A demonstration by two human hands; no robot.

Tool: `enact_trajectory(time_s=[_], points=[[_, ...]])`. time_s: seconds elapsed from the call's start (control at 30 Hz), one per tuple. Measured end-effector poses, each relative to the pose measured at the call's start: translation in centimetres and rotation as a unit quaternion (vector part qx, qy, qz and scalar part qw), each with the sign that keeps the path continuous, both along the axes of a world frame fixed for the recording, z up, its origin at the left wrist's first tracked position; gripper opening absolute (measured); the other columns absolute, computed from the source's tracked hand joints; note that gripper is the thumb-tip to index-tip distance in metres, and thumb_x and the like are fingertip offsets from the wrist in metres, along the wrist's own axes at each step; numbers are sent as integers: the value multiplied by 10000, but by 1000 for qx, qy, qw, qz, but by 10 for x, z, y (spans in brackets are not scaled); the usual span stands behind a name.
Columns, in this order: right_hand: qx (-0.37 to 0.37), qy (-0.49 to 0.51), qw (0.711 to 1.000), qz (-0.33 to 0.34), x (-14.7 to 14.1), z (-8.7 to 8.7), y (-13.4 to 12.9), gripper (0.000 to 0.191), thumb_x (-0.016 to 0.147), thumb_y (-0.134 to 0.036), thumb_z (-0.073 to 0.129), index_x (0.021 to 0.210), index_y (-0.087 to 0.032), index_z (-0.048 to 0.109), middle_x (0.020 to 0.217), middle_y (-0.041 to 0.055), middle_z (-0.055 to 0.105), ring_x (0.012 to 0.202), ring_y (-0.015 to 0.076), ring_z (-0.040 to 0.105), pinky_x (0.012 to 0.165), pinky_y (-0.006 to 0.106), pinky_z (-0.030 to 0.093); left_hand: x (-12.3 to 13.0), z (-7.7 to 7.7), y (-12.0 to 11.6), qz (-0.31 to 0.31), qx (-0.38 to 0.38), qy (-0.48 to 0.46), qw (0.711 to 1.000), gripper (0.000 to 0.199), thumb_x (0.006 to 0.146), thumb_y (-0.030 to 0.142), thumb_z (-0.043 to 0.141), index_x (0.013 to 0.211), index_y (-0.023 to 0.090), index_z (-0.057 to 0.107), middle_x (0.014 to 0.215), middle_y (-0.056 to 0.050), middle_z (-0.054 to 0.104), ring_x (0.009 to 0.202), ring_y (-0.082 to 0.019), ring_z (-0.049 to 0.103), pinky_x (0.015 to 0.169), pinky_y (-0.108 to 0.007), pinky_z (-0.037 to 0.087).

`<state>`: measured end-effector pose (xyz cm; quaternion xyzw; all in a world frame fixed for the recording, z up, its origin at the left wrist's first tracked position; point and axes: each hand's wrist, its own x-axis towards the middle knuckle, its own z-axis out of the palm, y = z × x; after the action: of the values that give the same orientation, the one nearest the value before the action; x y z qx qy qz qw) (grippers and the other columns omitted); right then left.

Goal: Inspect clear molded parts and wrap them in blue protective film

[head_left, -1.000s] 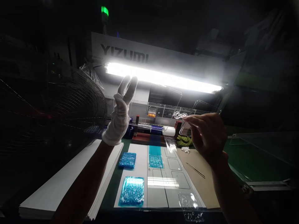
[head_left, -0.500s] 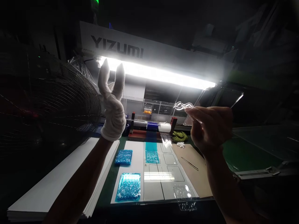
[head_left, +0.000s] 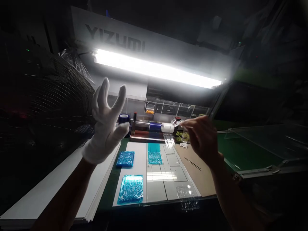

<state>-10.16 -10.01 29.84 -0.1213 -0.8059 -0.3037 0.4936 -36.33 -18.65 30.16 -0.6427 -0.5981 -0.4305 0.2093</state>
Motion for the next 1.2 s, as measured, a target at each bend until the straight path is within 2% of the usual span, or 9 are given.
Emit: enact_trajectory(time_s=[0.1, 0.2, 0.37, 0.47, 0.57, 0.73, 0.9, 1.07, 1.2], points=[[-107, -56, 993, -9, 7, -36, 7, 115, 892, -107, 506, 918, -179, 592, 810, 16, 662, 763, 138, 533, 637, 251, 434, 0, -35, -3, -28, -27, 57, 998, 1067, 648, 896, 177, 1456, 250, -85, 1538, -15, -127, 1394, -342, -95, 1106, -585, 58], [-179, -102, 978, -46, 11, -69, 5, 154, 906, -93, 463, 920, -169, 597, 825, 23, 667, 796, 151, 538, 645, 260, 423, 13, -77, 10, -4, -68, 161, 985, 1289, 514, 936, 355, 1449, 191, -129, 1533, -128, -109, 1388, -384, -67, 1081, -607, -25], [-237, -148, 956, -90, 11, -104, -7, 221, 897, -53, 420, 922, -181, 598, 840, 21, 668, 814, 155, 537, 667, 270, 409, 49, -127, 36, -25, -132, 256, 957, 1494, 393, 905, 513, 1433, 30, -106, 1507, -256, -11, 1374, -428, -60, 1079, -603, -16], [-253, -159, 948, -106, 14, -112, -8, 240, 893, -44, 411, 922, -190, 600, 842, 13, 675, 806, 160, 539, 666, 281, 403, 61, -137, 47, -58, -165, 264, 949, 1433, 435, 773, 644, 1441, 14, -39, 1490, -263, 138, 1364, -456, 17, 1073, -617, 35], [-290, -158, 935, -127, 28, -107, -9, 163, 909, -230, 495, 1043, -193, 582, 947, 31, 682, 886, 195, 556, 755, 333, 427, 64, -143, 56, -97, -185, 228, 951, 1217, 564, 587, 651, 1452, 42, 21, 1411, -239, 324, 1302, -431, 253, 1060, -574, 179], [-363, -189, 888, -211, 71, -86, -4, 985, 681, -612, 670, 1432, -152, 229, 1415, 141, 403, 1301, 313, 344, 1042, 491, 316, 63, -152, 68, -134, -199, 207, 949, 1111, 550, 470, 637, 1434, 31, 127, 1282, -231, 421, 1149, -395, 419, 1000, -526, 313], [-435, -335, 810, -208, 98, -102, 29, 1350, 536, -607, 766, 1464, -138, -95, 1520, 170, 143, 1397, 353, 93, 1116, 600, 80, 76, -159, 87, -136, -200, 219, 945, 1126, 527, 472, 652, 1418, 10, 144, 1197, -236, 459, 1093, -395, 453, 976, -534, 344], [-491, -341, 785, -164, 126, -116, 72, 1320, 579, -576, 755, 1457, -131, -125, 1514, 190, 151, 1391, 347, 136, 1113, 598, -30, 92, -172, 112, -174, -193, 175, 950, 1169, 545, 465, 679, 1449, 59, 58, 1238, -222, 445, 1143, -384, 430, 995, -538, 341], [-569, -286, 768, -69, 152, -134, 99, 1292, 578, -607, 737, 1469, -129, -67, 1505, 196, 188, 1385, 343, 170, 1132, 562, 53, 122, -189, 122, -255, -222, 18, 941, 1153, 607, 476, 669, 1461, 135, -27, 1326, -179, 396, 1220, -342, 392, 1048, -515, 315]])
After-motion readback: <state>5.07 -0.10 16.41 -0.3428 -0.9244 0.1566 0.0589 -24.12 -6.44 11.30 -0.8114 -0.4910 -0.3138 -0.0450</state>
